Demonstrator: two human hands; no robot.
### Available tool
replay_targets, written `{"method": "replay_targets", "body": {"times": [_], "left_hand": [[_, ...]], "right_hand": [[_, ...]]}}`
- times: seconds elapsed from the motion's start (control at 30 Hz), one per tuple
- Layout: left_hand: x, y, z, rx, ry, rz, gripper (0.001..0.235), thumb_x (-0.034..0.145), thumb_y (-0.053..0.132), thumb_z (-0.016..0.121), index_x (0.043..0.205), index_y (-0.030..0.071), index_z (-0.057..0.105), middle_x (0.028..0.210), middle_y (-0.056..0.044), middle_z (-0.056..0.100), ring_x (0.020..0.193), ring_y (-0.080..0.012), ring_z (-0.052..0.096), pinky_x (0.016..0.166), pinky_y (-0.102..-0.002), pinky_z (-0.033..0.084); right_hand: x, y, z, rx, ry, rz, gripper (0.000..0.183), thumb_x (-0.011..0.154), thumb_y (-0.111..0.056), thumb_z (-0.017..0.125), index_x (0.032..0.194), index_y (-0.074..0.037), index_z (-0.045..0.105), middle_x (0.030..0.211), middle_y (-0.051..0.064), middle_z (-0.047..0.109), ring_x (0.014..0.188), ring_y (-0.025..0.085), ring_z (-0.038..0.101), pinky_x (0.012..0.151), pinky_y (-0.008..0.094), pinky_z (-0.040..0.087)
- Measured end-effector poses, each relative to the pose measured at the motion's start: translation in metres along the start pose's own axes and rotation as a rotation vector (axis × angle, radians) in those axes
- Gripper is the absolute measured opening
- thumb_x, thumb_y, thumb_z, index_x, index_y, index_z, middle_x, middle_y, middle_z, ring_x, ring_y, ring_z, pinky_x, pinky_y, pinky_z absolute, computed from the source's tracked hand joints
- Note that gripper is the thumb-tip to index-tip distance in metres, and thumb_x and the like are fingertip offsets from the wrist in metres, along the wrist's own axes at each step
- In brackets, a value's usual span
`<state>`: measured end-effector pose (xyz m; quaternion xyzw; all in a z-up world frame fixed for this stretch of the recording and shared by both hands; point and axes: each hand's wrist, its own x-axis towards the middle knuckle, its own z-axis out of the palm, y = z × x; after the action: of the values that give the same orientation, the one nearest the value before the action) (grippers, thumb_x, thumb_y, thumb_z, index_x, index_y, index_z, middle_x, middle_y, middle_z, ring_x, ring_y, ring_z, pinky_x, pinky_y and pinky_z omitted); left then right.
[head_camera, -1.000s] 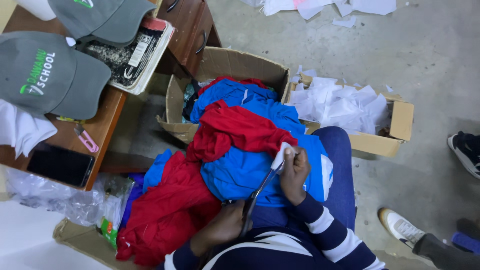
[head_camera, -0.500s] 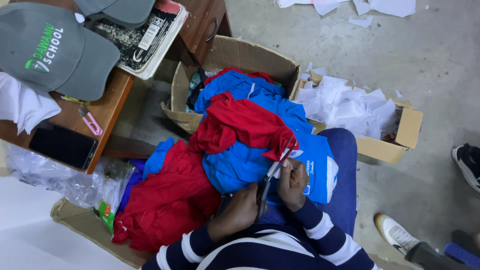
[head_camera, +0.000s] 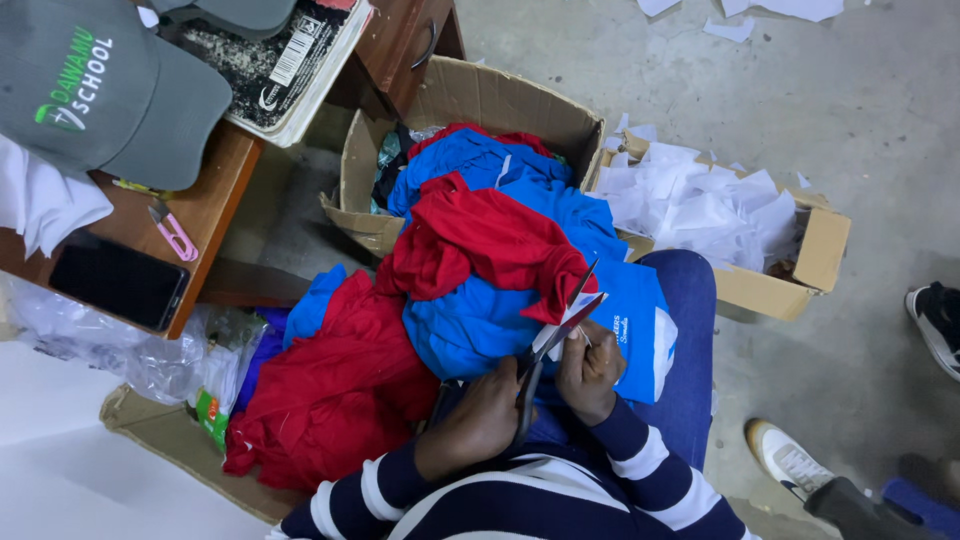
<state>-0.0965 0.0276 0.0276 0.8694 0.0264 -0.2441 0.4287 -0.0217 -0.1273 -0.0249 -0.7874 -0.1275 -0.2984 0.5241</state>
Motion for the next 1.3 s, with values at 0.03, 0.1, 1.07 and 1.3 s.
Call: {"method": "replay_targets", "body": {"times": [0.03, 0.1, 1.07, 1.3], "left_hand": [[-0.001, -0.001, 0.0, 0.0, -0.001, 0.001, 0.038, 0.087, 0.016, 0.076, 0.112, 0.004, 0.05, 0.097, -0.021, 0.068, 0.092, -0.0438, 0.069, 0.081, -0.054, 0.051], [-0.002, -0.001, -0.001, 0.029, 0.054, 0.086, 0.027, 0.093, 0.016, 0.07, 0.106, 0.001, 0.052, 0.079, -0.025, 0.07, 0.071, -0.0489, 0.068, 0.065, -0.059, 0.047], [0.132, -0.027, -0.041, -1.108, 0.193, 0.115, 0.033, 0.072, -0.002, 0.081, 0.103, -0.005, 0.069, 0.074, -0.013, 0.066, 0.066, -0.0255, 0.071, 0.054, -0.036, 0.06], [0.139, -0.036, -0.057, -1.174, 0.041, 0.129, 0.024, 0.074, -0.005, 0.075, 0.097, -0.009, 0.069, 0.067, -0.02, 0.065, 0.059, -0.0336, 0.074, 0.053, -0.048, 0.064]], "right_hand": [[0.001, -0.001, 0.0, -0.002, 0.001, 0.0, 0.016, 0.112, -0.015, 0.055, 0.111, -0.002, 0.063, 0.079, 0.005, 0.066, 0.057, 0.013, 0.055, 0.051, 0.03, 0.042], [0.004, -0.004, -0.001, 0.039, -0.012, -0.014, 0.013, 0.112, -0.013, 0.054, 0.11, -0.002, 0.061, 0.074, 0.006, 0.062, 0.056, 0.013, 0.052, 0.051, 0.029, 0.041], [0.084, 0.067, -0.062, 0.142, -0.304, 0.212, 0.018, 0.098, 0.01, 0.06, 0.1, -0.005, 0.07, 0.112, 0.015, 0.061, 0.094, 0.031, 0.065, 0.08, 0.038, 0.055], [0.058, 0.088, -0.024, -0.235, -0.43, -0.55, 0.039, 0.096, -0.032, 0.077, 0.132, -0.021, 0.07, 0.104, 0.007, 0.052, 0.094, 0.031, 0.057, 0.086, 0.045, 0.052]]}}
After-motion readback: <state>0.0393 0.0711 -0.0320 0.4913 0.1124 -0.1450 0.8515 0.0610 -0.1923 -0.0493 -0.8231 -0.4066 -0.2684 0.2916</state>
